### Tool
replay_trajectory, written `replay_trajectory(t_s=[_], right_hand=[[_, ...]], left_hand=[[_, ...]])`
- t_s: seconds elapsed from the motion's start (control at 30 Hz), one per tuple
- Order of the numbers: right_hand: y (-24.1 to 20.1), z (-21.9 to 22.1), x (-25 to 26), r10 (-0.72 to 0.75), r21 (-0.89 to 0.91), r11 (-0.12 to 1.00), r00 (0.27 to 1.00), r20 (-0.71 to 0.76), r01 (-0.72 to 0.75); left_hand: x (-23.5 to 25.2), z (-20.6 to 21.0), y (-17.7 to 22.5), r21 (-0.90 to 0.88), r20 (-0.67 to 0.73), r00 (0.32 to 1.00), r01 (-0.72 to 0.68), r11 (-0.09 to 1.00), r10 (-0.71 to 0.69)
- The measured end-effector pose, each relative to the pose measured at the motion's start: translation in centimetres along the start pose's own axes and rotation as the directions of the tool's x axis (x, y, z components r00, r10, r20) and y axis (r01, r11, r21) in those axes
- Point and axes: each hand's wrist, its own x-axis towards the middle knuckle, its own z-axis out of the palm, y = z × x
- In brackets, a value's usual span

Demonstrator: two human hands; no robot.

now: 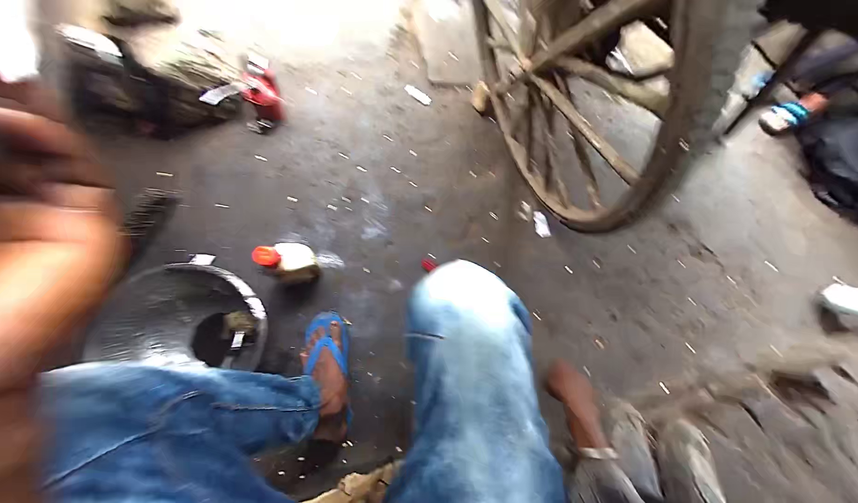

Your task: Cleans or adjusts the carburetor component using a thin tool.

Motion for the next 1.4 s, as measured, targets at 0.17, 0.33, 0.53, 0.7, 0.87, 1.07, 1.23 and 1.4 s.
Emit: replay_trajectory(t_s=[0.17, 0.33, 0.53, 0.7, 0.87, 1.07, 1.23, 1.4], right_hand=[[-1.7, -14.5, -5.9, -0.346, 0.304, 0.737, 0.723, -0.598, 0.604], [-12.1, -24.7, -24.9, -0.242, 0.068, -0.092, 0.044, -0.969, 0.993], [-23.5, -19.2, -31.6, -0.345, -0.217, -0.254, -0.298, -0.890, 0.943], [-25.2, -17.1, -30.0, -0.370, -0.255, -0.256, -0.338, -0.865, 0.932], [-25.3, -17.7, -29.8, -0.308, -0.299, -0.195, -0.348, -0.885, 0.934], [-24.7, -18.5, -29.5, -0.302, -0.285, -0.178, -0.328, -0.895, 0.942], [-24.7, -18.7, -29.4, -0.278, -0.293, -0.165, -0.329, -0.903, 0.942], [-24.7, -18.8, -29.4, -0.257, -0.298, -0.169, -0.334, -0.907, 0.939]], left_hand=[[-1.5, 9.3, -4.1, 0.161, -0.324, 0.941, -0.044, 0.986, 0.095], [-2.3, 10.0, -4.5, 0.039, -0.307, 0.952, 0.020, 0.999, -0.007], [-3.2, 10.6, -4.5, -0.055, -0.464, 0.886, -0.029, 0.998, 0.000], [-3.0, 10.3, -4.1, -0.106, -0.503, 0.864, -0.082, 0.991, 0.017], [-3.3, 10.9, -4.3, -0.130, -0.495, 0.869, -0.059, 0.990, -0.013], [-3.5, 10.9, -4.0, -0.115, -0.479, 0.878, -0.038, 0.993, -0.022], [-3.6, 11.0, -4.0, -0.108, -0.475, 0.879, -0.019, 0.994, -0.035], [-3.7, 10.9, -4.2, -0.075, -0.453, 0.891, -0.033, 0.997, -0.005]])
